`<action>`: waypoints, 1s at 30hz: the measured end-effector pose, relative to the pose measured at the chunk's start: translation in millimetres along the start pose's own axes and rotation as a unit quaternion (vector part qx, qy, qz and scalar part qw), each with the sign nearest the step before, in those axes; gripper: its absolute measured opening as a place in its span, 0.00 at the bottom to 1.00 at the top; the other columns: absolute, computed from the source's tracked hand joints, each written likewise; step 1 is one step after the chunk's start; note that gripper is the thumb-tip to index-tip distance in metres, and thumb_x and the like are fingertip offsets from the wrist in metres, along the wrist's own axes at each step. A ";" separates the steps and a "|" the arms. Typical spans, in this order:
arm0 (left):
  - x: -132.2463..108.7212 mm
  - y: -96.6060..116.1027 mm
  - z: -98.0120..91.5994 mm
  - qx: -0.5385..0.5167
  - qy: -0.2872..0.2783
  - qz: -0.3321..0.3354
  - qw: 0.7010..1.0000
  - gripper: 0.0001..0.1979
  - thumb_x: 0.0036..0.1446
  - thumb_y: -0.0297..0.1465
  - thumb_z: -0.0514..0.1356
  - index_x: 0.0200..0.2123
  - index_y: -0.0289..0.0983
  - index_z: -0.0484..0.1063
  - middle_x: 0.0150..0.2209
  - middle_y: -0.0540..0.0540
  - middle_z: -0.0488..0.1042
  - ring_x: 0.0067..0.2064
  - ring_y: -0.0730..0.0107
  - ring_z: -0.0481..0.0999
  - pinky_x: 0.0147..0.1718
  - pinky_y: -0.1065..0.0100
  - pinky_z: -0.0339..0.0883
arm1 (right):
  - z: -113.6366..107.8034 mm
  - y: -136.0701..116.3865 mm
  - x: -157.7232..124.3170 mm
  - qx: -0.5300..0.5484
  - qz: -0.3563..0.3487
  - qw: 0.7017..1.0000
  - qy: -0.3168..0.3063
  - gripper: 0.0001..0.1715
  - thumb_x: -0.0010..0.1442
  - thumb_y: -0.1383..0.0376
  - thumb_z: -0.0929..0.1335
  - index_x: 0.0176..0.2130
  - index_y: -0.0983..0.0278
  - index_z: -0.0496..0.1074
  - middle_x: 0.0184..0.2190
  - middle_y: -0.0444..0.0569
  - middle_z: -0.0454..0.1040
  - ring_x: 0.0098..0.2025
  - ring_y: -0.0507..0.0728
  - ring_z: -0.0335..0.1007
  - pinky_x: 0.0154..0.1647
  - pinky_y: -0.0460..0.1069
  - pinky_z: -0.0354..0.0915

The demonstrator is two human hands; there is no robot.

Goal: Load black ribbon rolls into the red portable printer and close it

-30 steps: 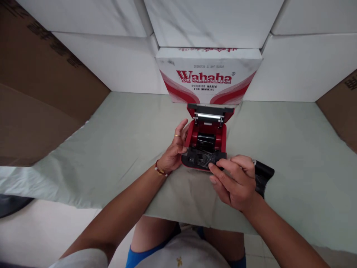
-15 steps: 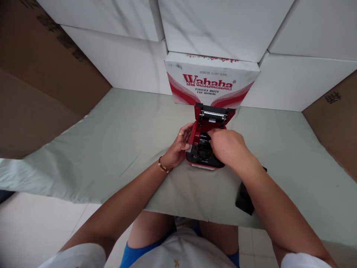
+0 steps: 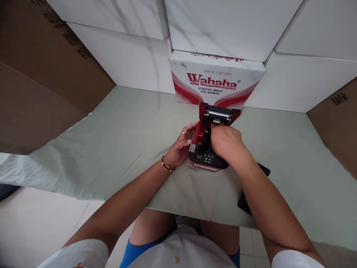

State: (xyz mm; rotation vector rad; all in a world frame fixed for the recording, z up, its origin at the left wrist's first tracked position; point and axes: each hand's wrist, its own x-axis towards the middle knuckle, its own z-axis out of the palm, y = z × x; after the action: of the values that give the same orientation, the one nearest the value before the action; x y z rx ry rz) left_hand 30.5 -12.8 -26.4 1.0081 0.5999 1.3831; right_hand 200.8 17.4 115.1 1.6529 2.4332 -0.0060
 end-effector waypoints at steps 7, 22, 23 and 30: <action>0.5 0.5 1.0 0.000 -0.001 0.005 1.000 0.37 0.54 0.47 0.72 0.65 0.46 0.70 0.73 0.42 0.70 0.77 0.47 0.65 0.77 0.44 0.54 | 9.7 9.1 -16.2 0.076 0.026 0.996 0.027 0.21 0.70 0.64 0.68 0.60 0.62 0.76 0.51 0.60 0.86 0.47 0.70 0.85 0.39 0.58 0.72; -0.6 9.5 7.9 -0.066 0.035 -0.027 0.997 0.28 0.52 0.40 0.76 0.56 0.45 0.80 0.67 0.45 0.77 0.74 0.50 0.69 0.75 0.50 0.57 | 22.6 86.8 -133.3 0.690 0.046 0.720 0.058 0.27 0.59 0.42 0.80 0.52 0.50 0.85 0.42 0.49 0.87 0.39 0.61 0.83 0.37 0.52 0.79; -0.3 9.0 7.6 -0.063 0.036 -0.025 0.997 0.28 0.52 0.40 0.76 0.56 0.45 0.80 0.67 0.44 0.77 0.74 0.50 0.68 0.75 0.51 0.56 | 32.2 96.7 -142.1 0.682 0.063 0.726 0.062 0.27 0.57 0.43 0.81 0.51 0.50 0.86 0.43 0.49 0.87 0.40 0.62 0.84 0.39 0.53 0.79; -0.6 10.2 5.7 -0.058 0.033 -0.027 0.997 0.26 0.54 0.38 0.74 0.57 0.44 0.79 0.67 0.44 0.77 0.74 0.51 0.68 0.76 0.50 0.55 | 92.9 83.9 -152.6 0.538 0.096 0.838 -0.012 0.28 0.62 0.43 0.76 0.55 0.54 0.84 0.45 0.53 0.88 0.38 0.63 0.83 0.36 0.55 0.78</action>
State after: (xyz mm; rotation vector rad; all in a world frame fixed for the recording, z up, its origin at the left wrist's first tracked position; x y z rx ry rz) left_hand 30.1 -15.8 -15.2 0.8494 0.5845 1.3927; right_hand 347.2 -102.2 58.6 2.1864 2.3041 -1.6049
